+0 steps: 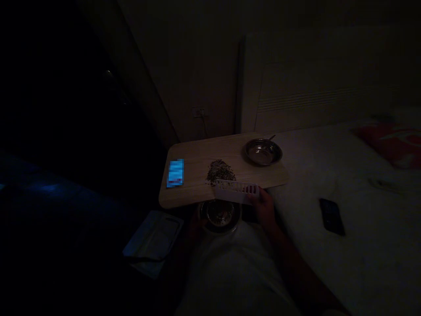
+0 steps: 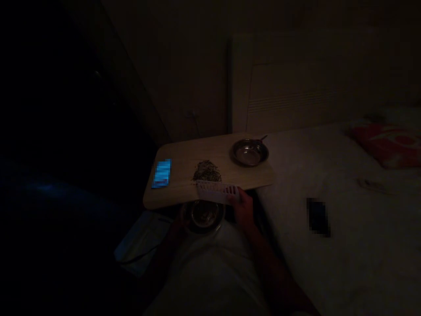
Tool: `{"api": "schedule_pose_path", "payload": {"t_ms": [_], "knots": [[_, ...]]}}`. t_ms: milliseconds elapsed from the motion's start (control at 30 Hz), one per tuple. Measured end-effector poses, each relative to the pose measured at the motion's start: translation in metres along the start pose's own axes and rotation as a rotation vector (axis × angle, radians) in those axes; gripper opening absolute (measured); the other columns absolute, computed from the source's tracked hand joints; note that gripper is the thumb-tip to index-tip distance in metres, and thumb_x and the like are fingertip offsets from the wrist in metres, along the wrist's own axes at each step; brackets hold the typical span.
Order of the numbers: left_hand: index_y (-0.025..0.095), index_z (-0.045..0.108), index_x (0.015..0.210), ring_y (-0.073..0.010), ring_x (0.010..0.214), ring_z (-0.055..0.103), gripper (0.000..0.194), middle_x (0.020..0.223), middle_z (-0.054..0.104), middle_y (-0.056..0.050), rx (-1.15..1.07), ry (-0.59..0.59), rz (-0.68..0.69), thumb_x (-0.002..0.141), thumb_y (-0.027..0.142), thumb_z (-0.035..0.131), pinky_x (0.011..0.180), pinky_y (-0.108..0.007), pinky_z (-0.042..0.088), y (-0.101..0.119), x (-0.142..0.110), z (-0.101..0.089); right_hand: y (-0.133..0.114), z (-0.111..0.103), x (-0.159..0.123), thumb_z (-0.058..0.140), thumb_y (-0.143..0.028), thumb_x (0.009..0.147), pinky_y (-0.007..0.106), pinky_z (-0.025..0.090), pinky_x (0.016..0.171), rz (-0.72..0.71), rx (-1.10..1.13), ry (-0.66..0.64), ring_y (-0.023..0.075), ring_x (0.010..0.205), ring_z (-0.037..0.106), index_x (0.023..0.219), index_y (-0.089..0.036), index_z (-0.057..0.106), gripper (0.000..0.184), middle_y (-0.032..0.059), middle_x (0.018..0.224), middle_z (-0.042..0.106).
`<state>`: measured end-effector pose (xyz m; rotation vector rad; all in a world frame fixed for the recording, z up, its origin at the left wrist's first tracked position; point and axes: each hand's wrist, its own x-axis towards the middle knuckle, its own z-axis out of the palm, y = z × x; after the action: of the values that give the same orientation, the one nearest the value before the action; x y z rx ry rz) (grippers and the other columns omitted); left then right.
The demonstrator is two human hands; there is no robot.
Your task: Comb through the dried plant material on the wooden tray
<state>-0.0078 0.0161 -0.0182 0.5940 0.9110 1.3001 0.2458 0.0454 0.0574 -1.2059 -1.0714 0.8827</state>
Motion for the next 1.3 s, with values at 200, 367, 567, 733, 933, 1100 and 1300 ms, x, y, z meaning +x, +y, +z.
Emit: {"api": "schedule_pose_path", "payload": {"t_ms": [200, 367, 567, 733, 933, 1100, 1300], "knots": [[0.027, 0.067, 0.123, -0.0382, 0.127, 0.056, 0.066, 0.125, 0.071, -0.005, -0.011, 0.035, -0.026, 0.059, 0.016, 0.078, 0.104, -0.050, 0.046, 0.0014, -0.0034, 0.0010, 0.0042, -0.0077, 0.0047, 0.071, -0.037, 0.077, 0.034, 0.053, 0.075, -0.018, -0.011, 0.101, 0.0218, 0.081, 0.066, 0.098, -0.018, 0.072, 0.028, 0.0041, 0.090, 0.075], [0.029, 0.065, 0.127, -0.0390, 0.133, 0.050, 0.067, 0.132, 0.068, -0.005, 0.016, -0.041, -0.017, 0.061, 0.018, 0.078, 0.108, -0.052, 0.042, 0.0054, -0.0026, 0.0009, 0.0010, -0.0081, 0.0058, 0.070, -0.038, 0.077, 0.035, 0.053, 0.078, -0.043, -0.032, 0.125, 0.0224, 0.083, 0.066, 0.101, -0.018, 0.071, 0.031, 0.0052, 0.092, 0.075], [0.029, 0.065, 0.125, -0.0392, 0.133, 0.049, 0.070, 0.131, 0.068, -0.005, 0.012, -0.011, -0.013, 0.058, 0.017, 0.080, 0.108, -0.052, 0.042, -0.0011, 0.0018, -0.0052, -0.0031, -0.0049, 0.0038, 0.069, -0.038, 0.078, 0.034, 0.053, 0.076, -0.062, -0.078, 0.129, 0.0226, 0.083, 0.066, 0.097, -0.019, 0.072, 0.027, 0.0047, 0.089, 0.074], [0.026, 0.060, 0.131, -0.0381, 0.134, 0.049, 0.069, 0.135, 0.065, -0.007, 0.009, -0.052, 0.016, 0.065, 0.016, 0.075, 0.108, -0.053, 0.042, -0.0012, -0.0004, -0.0031, -0.0006, -0.0023, 0.0027, 0.070, -0.040, 0.079, 0.034, 0.053, 0.077, -0.046, -0.035, 0.107, 0.0223, 0.083, 0.066, 0.099, -0.019, 0.073, 0.029, 0.0043, 0.091, 0.075], [0.026, 0.059, 0.133, -0.0372, 0.134, 0.049, 0.072, 0.138, 0.063, -0.007, -0.021, -0.077, 0.005, 0.064, 0.014, 0.073, 0.109, -0.052, 0.041, 0.0008, -0.0012, 0.0003, -0.0015, -0.0001, 0.0026, 0.072, -0.039, 0.077, 0.034, 0.053, 0.077, -0.018, -0.019, 0.087, 0.0228, 0.083, 0.067, 0.099, -0.019, 0.074, 0.030, 0.0042, 0.092, 0.076], [0.026, 0.060, 0.132, -0.0369, 0.131, 0.052, 0.068, 0.134, 0.065, -0.007, 0.014, -0.056, 0.021, 0.066, 0.016, 0.073, 0.108, -0.052, 0.042, 0.0016, -0.0036, 0.0023, 0.0019, -0.0015, 0.0040, 0.073, -0.038, 0.074, 0.034, 0.053, 0.074, 0.012, 0.003, 0.011, 0.0228, 0.081, 0.067, 0.097, -0.019, 0.074, 0.029, 0.0034, 0.089, 0.076], [0.028, 0.062, 0.130, -0.0375, 0.130, 0.053, 0.069, 0.132, 0.067, -0.006, 0.016, -0.021, -0.018, 0.063, 0.016, 0.075, 0.107, -0.054, 0.042, -0.0005, -0.0013, -0.0024, 0.0059, -0.0019, 0.0071, 0.071, -0.039, 0.077, 0.035, 0.051, 0.080, -0.006, 0.018, 0.112, 0.0226, 0.086, 0.066, 0.100, -0.018, 0.071, 0.031, 0.0048, 0.094, 0.075]]}}
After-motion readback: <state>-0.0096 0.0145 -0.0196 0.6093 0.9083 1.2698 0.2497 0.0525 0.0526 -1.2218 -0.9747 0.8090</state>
